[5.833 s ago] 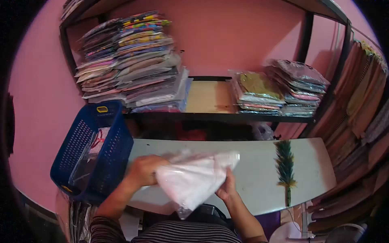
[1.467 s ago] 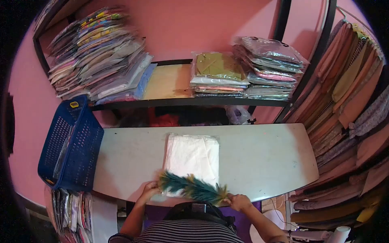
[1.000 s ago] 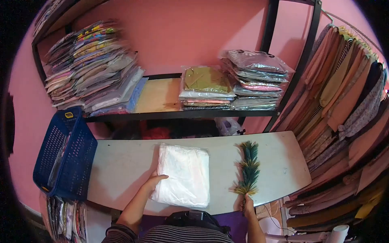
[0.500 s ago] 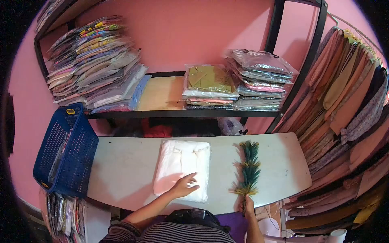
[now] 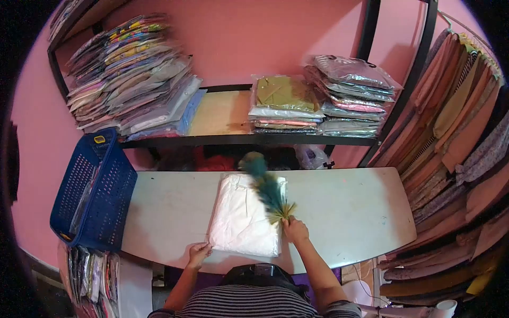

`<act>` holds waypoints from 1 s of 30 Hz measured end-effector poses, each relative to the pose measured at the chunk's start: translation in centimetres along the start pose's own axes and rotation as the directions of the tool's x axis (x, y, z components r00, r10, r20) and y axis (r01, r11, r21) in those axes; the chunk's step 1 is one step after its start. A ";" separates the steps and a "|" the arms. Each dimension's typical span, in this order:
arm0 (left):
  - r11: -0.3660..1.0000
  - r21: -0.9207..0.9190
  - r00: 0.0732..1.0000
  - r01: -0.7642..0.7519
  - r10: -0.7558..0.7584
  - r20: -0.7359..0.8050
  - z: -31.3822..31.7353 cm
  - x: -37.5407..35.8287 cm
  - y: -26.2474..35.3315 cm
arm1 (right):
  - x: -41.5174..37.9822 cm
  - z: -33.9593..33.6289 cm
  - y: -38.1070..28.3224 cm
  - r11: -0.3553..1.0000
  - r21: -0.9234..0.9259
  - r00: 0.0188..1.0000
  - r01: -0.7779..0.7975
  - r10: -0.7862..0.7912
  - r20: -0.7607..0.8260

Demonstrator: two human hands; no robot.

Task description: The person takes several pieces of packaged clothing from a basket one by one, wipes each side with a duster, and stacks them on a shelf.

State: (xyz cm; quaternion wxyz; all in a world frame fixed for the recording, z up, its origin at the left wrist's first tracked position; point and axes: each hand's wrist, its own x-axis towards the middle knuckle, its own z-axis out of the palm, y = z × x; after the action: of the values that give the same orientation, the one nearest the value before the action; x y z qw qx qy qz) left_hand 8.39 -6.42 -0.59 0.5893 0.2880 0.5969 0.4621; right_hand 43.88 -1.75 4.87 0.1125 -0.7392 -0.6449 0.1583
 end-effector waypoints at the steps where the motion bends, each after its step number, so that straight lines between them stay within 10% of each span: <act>1: 0.999 0.031 1.000 -0.024 0.025 -0.013 0.1 -0.1 -0.2 | 0.2 0.3 -0.2 0.997 0.066 0.999 -0.033 0.035 -0.030; 4: 0.997 0.066 0.999 -0.048 0.049 -0.021 -0.2 0.1 -0.3 | -3.4 0.7 0.2 0.982 -0.072 0.913 0.173 -0.133 0.385; 8: 0.998 0.055 0.998 -0.005 0.001 0.061 -0.4 -0.1 0.4 | -8.1 -1.9 1.8 0.952 -0.046 0.859 0.304 -0.253 0.446; 13: 0.988 0.136 0.990 0.070 -0.086 0.111 -1.1 0.9 1.0 | -9.1 -0.2 7.5 0.917 0.069 0.919 -0.393 0.388 0.077; 18: 0.991 0.134 0.993 0.004 -0.020 0.116 0.4 2.5 3.2 | -10.8 -0.7 10.9 0.816 0.077 0.813 -0.572 0.577 -0.073; 19: 0.971 0.218 0.990 -0.097 0.072 0.119 0.9 3.3 3.1 | -11.0 -0.5 10.6 0.818 0.084 0.814 -0.569 0.575 -0.081; 21: 0.927 0.355 0.981 -0.122 0.057 0.187 2.4 3.4 4.9 | -10.9 -0.4 9.3 0.816 -0.459 0.732 -0.351 -0.067 -0.678; 22: 0.927 0.351 0.979 -0.134 0.070 0.190 3.0 3.5 5.2 | -10.5 -0.7 7.8 0.817 -0.456 0.724 -0.352 -0.071 -0.686; 24: 0.733 0.660 0.987 -0.164 0.118 0.114 3.9 3.8 5.6 | -9.5 -0.7 3.8 0.960 -0.263 0.822 -0.101 -0.068 -0.566; 25: 0.688 0.720 0.996 -0.089 0.049 0.076 4.4 3.8 6.6 | -8.5 2.4 3.6 0.963 0.269 0.905 0.020 0.096 -0.413; 26: 0.689 0.718 0.995 -0.098 0.059 0.080 4.0 5.1 5.5 | -7.5 5.5 3.2 0.678 0.734 0.972 0.044 0.140 -0.188; 30: 0.877 0.466 0.974 -0.118 0.011 0.226 4.5 6.5 4.8 | -4.8 5.9 -3.6 0.465 0.884 0.972 -0.040 0.223 -0.073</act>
State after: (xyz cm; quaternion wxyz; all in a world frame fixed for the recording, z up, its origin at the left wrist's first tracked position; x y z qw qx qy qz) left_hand 10.93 2.21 1.38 0.5460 0.4924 0.6144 0.2864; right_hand 37.76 -6.21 1.18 0.5192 -0.6355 -0.4011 0.4071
